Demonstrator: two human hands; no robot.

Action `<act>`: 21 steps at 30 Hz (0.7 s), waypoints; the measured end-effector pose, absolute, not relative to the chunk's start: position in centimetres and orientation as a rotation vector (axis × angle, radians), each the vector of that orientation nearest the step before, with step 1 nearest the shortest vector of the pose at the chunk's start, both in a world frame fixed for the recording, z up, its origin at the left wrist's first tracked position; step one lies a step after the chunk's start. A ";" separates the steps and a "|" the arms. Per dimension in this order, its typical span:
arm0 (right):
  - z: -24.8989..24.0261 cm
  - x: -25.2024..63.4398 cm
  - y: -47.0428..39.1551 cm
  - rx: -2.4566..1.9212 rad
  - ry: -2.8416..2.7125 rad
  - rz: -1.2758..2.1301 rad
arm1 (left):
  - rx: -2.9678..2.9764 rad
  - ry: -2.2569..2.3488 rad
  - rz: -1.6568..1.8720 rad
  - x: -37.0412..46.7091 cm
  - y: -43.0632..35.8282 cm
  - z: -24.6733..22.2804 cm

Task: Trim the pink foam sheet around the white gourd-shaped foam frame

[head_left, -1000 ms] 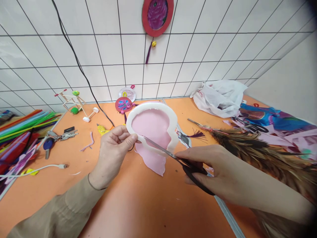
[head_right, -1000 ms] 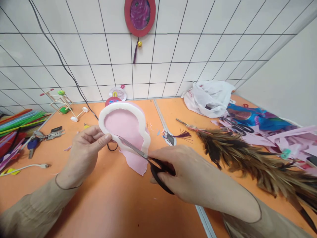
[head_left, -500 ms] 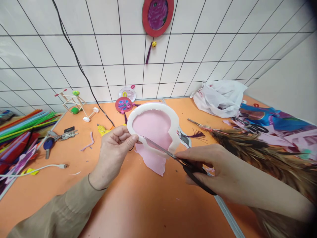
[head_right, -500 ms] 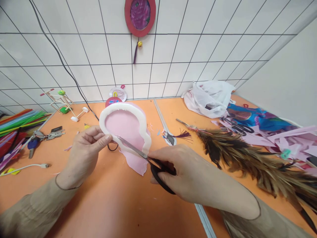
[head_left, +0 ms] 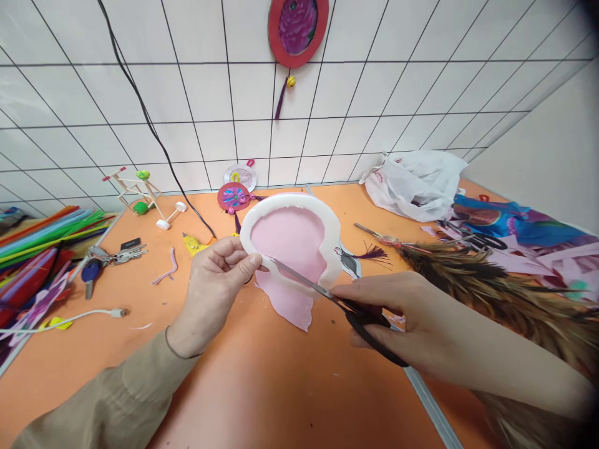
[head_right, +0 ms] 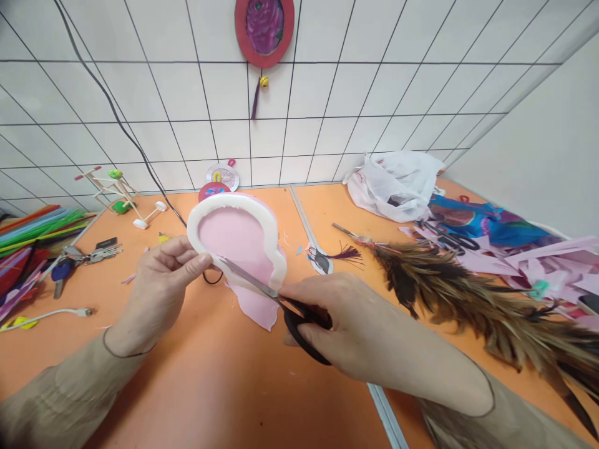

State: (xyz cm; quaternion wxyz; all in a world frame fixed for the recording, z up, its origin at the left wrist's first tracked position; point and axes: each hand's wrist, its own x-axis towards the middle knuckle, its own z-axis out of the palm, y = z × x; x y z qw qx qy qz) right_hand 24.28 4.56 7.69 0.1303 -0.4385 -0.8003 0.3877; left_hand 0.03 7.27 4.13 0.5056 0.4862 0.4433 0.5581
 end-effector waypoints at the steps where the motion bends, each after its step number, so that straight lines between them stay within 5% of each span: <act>1: 7.8 24.3 4.6 -1.271 -2.312 1.159 | 1.175 1.068 1.346 0.0 7.3 4.1; 21: 7.0 24.7 4.7 -1.253 -2.423 0.963 | 1.145 1.014 1.342 0.1 7.2 4.0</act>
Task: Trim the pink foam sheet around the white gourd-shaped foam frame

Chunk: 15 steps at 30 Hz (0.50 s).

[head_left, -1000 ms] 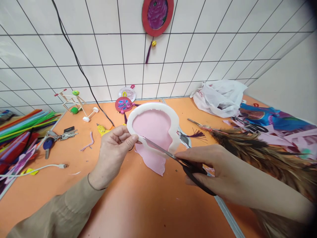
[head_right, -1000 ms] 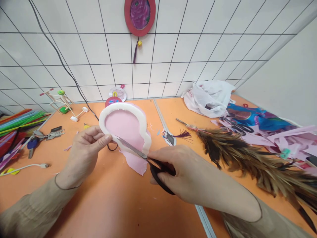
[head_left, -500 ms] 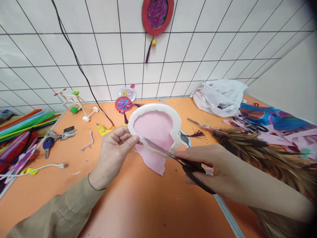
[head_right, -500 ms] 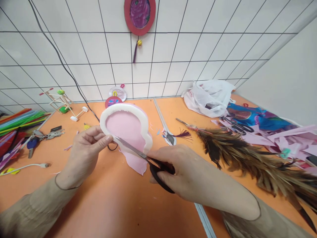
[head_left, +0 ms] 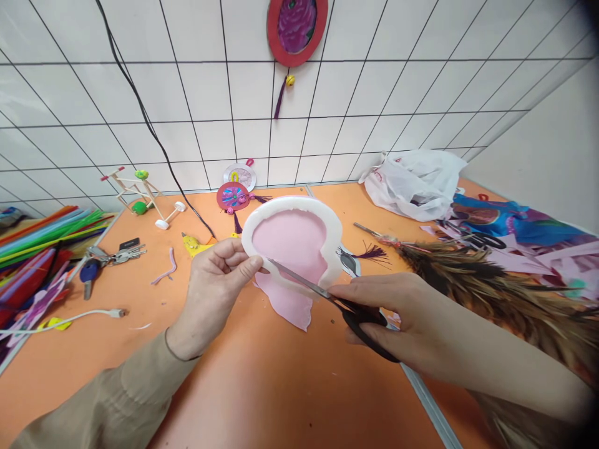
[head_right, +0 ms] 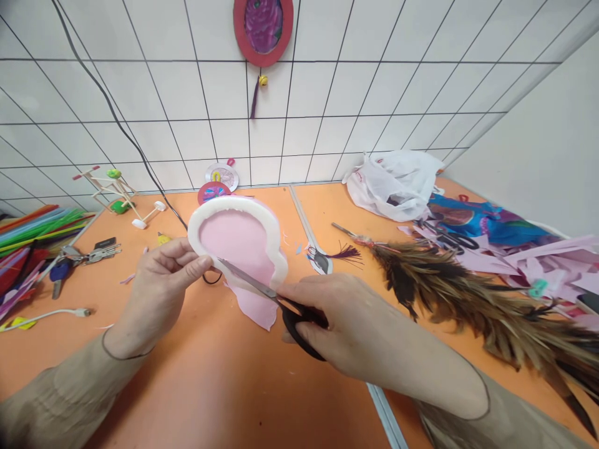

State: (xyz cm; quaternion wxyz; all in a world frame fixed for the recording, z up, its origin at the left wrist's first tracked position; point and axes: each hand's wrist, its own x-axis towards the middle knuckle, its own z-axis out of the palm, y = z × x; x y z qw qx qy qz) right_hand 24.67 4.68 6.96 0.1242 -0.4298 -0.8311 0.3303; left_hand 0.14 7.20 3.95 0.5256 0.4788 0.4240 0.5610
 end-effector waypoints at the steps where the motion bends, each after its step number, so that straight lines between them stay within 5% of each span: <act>1: 6.8 24.7 4.7 -1.240 -2.422 0.959 | 1.144 1.012 1.342 0.1 7.2 3.9; 15: 6.3 24.8 4.8 -1.247 -2.398 0.923 | 1.160 1.024 1.351 0.1 7.2 3.9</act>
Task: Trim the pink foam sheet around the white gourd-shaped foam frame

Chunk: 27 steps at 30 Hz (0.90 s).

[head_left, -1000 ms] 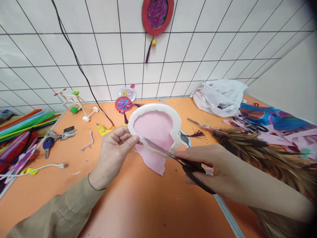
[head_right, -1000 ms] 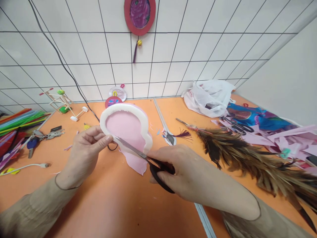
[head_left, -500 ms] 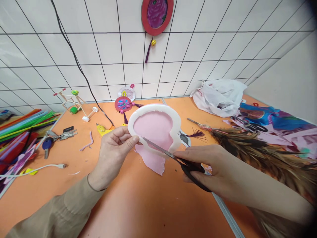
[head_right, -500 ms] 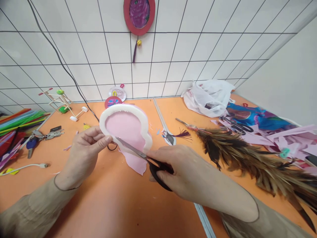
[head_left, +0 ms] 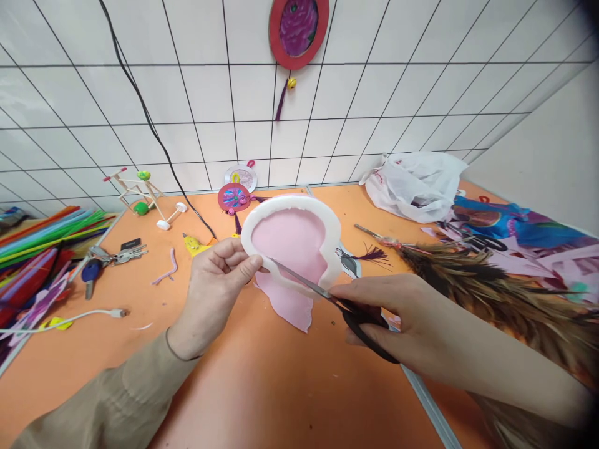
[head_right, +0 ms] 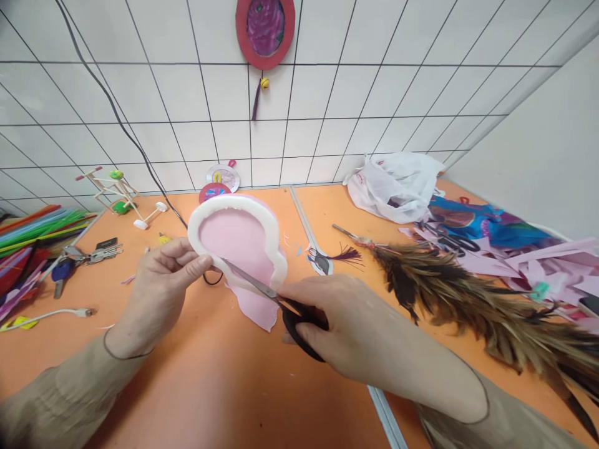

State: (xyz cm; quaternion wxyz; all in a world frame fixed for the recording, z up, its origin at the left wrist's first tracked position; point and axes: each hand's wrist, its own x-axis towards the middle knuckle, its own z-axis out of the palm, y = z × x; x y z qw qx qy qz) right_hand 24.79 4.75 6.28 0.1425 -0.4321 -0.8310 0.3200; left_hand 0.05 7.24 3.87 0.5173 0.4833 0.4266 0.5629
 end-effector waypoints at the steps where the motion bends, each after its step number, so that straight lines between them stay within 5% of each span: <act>1: 6.3 24.9 4.7 -1.261 -2.398 0.936 | 1.163 1.027 1.354 0.0 7.3 3.9; 27: 6.2 24.5 4.9 -1.271 -2.379 0.970 | 1.180 1.035 1.362 0.1 7.3 3.7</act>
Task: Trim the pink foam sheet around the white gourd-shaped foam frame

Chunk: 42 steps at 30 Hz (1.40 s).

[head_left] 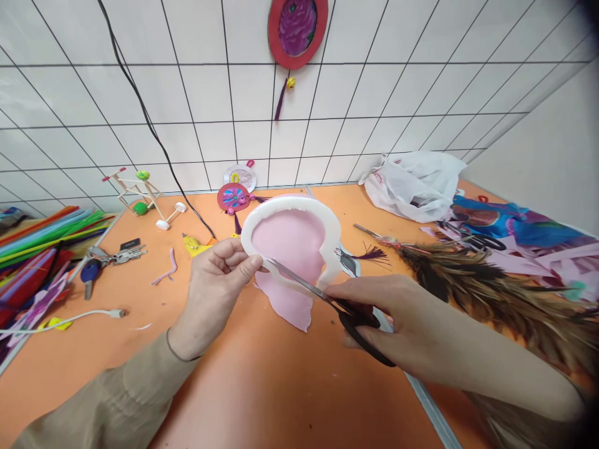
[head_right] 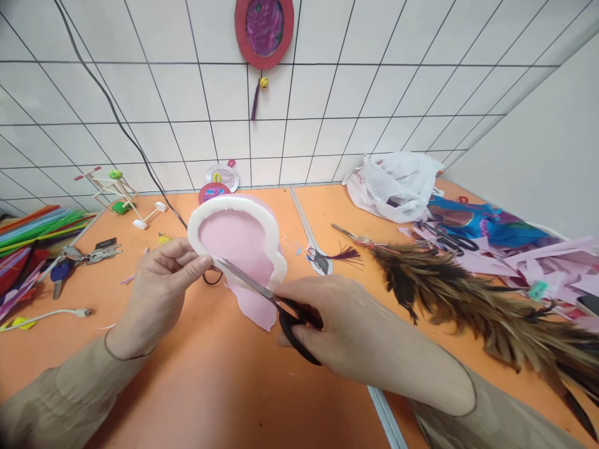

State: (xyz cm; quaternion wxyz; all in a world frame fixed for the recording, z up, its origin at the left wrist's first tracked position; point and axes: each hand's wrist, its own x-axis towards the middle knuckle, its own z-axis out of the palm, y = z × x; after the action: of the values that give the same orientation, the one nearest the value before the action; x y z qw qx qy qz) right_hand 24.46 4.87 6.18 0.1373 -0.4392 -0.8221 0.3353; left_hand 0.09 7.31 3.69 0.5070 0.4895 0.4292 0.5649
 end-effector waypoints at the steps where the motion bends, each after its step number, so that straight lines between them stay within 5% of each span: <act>1: 6.2 24.4 4.9 -1.263 -2.370 0.971 | 1.177 1.032 1.362 0.1 7.3 3.7; 42: 6.3 24.4 4.5 -1.331 -2.425 0.817 | 1.174 1.080 1.384 -0.1 7.4 3.9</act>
State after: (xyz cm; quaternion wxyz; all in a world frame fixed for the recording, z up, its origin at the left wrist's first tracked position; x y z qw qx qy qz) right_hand 24.37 4.51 6.27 0.1285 -0.4576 -0.8338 0.2808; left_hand -0.08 7.40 3.90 0.4924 0.4838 0.4452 0.5703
